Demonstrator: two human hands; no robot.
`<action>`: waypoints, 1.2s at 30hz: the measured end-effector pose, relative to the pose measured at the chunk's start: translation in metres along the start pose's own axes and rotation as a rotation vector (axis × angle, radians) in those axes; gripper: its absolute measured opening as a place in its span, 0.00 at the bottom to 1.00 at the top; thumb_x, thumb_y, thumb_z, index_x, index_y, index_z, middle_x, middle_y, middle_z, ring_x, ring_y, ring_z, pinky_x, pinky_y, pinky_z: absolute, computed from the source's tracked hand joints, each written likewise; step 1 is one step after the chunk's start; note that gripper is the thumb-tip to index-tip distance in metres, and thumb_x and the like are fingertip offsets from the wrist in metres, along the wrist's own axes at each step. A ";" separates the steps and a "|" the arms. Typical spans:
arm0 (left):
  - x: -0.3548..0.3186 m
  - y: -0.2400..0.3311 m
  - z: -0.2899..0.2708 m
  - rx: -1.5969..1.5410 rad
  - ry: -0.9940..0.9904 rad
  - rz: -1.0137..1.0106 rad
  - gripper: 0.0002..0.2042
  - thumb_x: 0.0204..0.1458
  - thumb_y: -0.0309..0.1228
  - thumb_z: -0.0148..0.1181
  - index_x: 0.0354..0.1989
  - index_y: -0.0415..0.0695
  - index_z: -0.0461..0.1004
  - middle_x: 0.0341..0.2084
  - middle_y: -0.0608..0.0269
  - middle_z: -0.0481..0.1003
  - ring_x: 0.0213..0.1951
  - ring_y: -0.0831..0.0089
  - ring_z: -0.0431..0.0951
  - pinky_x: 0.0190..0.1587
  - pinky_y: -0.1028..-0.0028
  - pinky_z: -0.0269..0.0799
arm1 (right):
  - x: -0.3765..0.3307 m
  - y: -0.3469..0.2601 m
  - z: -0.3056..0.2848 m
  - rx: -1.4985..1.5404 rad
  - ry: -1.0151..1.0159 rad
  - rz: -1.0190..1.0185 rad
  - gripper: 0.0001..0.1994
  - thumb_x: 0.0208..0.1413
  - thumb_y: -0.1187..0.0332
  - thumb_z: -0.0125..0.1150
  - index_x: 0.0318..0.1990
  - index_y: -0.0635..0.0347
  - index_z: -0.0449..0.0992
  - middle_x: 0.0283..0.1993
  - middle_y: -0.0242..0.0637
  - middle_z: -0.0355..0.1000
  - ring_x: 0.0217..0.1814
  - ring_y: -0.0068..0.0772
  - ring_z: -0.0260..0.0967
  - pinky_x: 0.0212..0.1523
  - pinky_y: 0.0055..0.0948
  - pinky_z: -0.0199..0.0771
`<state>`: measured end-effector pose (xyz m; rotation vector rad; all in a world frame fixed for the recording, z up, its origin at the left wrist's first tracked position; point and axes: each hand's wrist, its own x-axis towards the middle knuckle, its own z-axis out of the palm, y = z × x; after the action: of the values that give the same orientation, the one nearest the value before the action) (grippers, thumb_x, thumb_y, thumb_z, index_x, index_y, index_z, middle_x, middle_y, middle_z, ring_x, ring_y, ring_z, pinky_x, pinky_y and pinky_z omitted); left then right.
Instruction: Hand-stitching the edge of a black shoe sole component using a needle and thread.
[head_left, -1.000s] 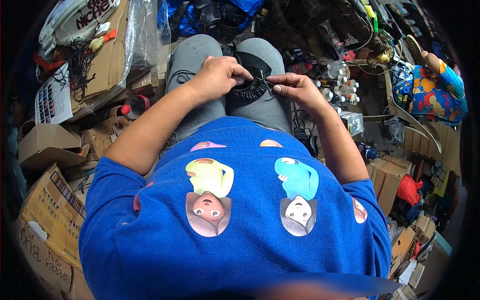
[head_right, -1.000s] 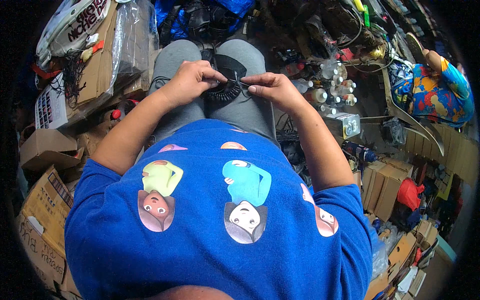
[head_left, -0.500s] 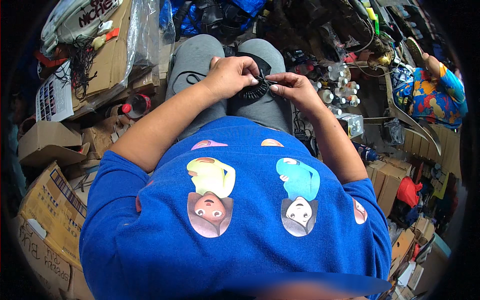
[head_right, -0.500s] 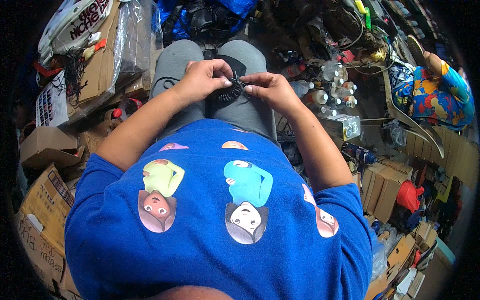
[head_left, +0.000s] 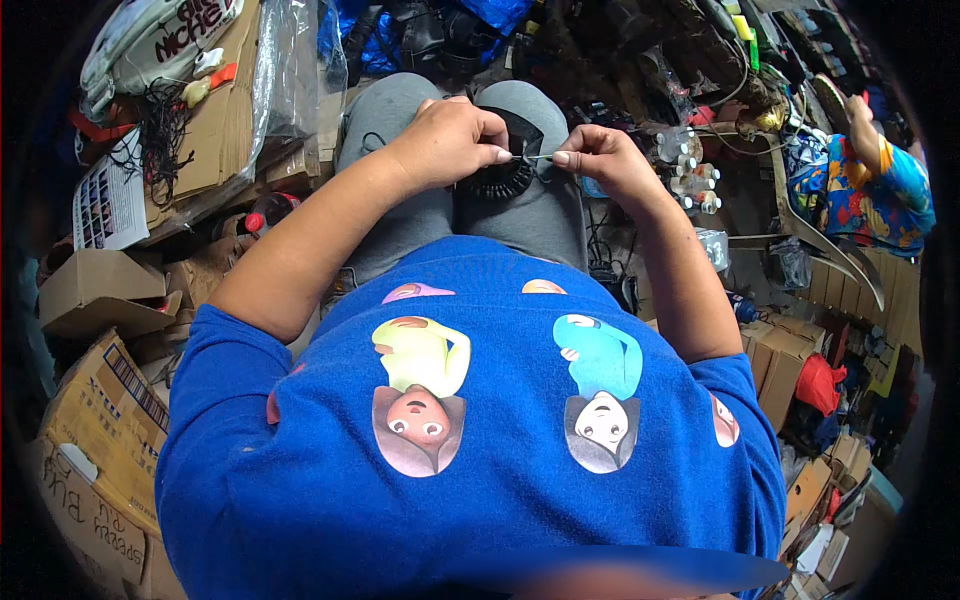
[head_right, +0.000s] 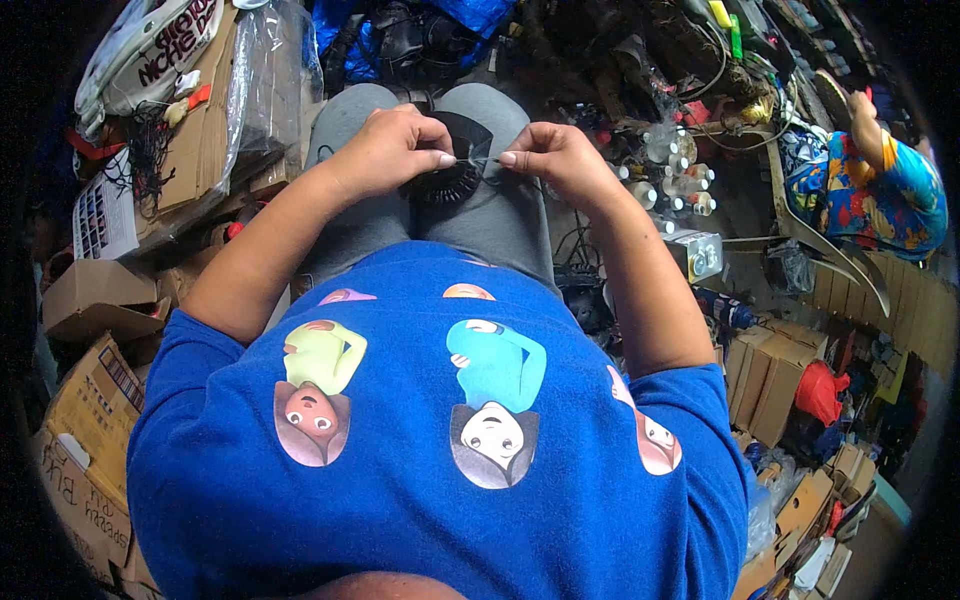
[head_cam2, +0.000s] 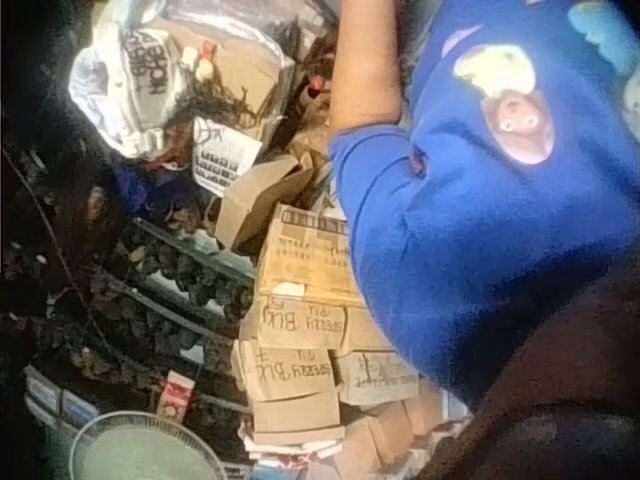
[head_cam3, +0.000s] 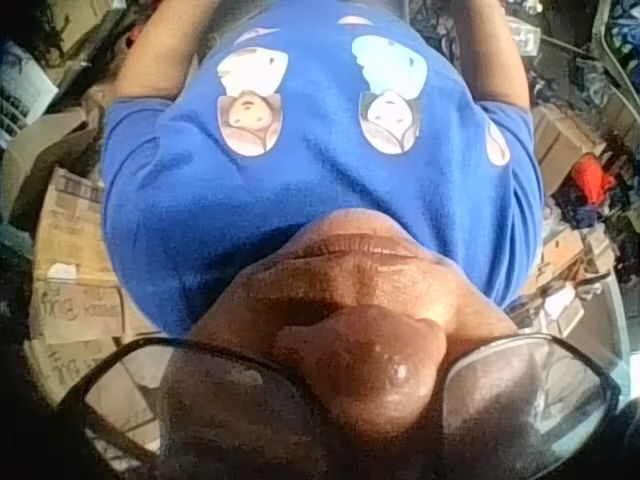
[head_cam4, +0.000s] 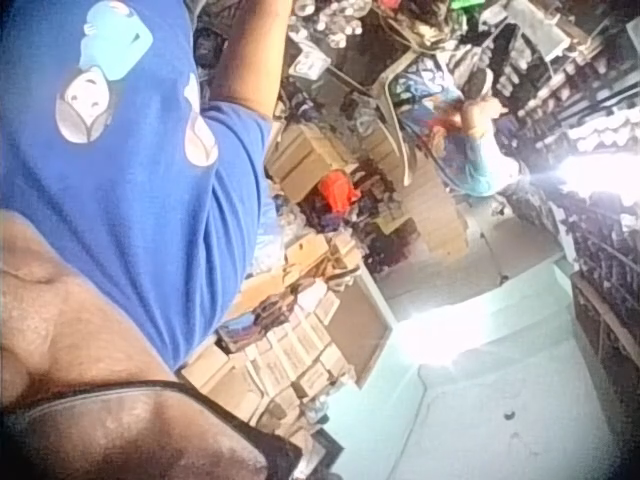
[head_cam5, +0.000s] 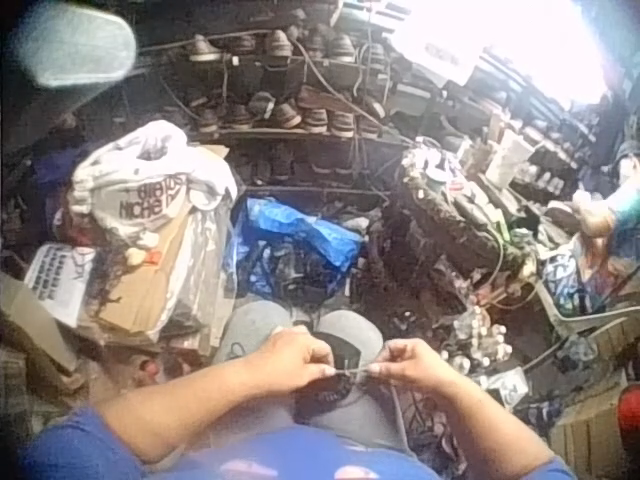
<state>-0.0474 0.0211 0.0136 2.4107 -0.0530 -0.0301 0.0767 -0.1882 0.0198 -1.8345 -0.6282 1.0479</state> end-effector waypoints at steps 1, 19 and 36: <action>0.003 -0.005 0.003 -0.078 0.016 0.059 0.06 0.43 0.32 0.62 0.29 0.47 0.77 0.25 0.58 0.73 0.35 0.63 0.72 0.40 0.68 0.66 | -0.001 0.001 -0.002 0.008 0.000 0.021 0.09 0.48 0.67 0.66 0.30 0.62 0.75 0.27 0.26 0.71 0.29 0.17 0.65 0.33 0.19 0.65; -0.004 0.002 -0.004 0.243 0.097 0.400 0.06 0.45 0.28 0.58 0.32 0.45 0.69 0.34 0.63 0.70 0.41 0.64 0.70 0.44 0.66 0.61 | -0.009 0.006 0.003 -0.031 -0.080 -0.073 0.07 0.49 0.70 0.64 0.32 0.60 0.73 0.41 0.28 0.68 0.40 0.17 0.63 0.43 0.20 0.64; 0.029 -0.002 -0.011 0.170 0.109 0.402 0.07 0.42 0.32 0.62 0.29 0.46 0.71 0.32 0.65 0.71 0.39 0.67 0.71 0.43 0.67 0.62 | -0.007 0.005 0.009 0.133 0.021 -0.037 0.08 0.48 0.69 0.65 0.33 0.61 0.75 0.28 0.25 0.71 0.30 0.14 0.65 0.34 0.17 0.66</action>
<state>-0.0177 0.0282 0.0200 2.5216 -0.5056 0.3014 0.0650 -0.1918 0.0163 -1.7105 -0.5643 1.0206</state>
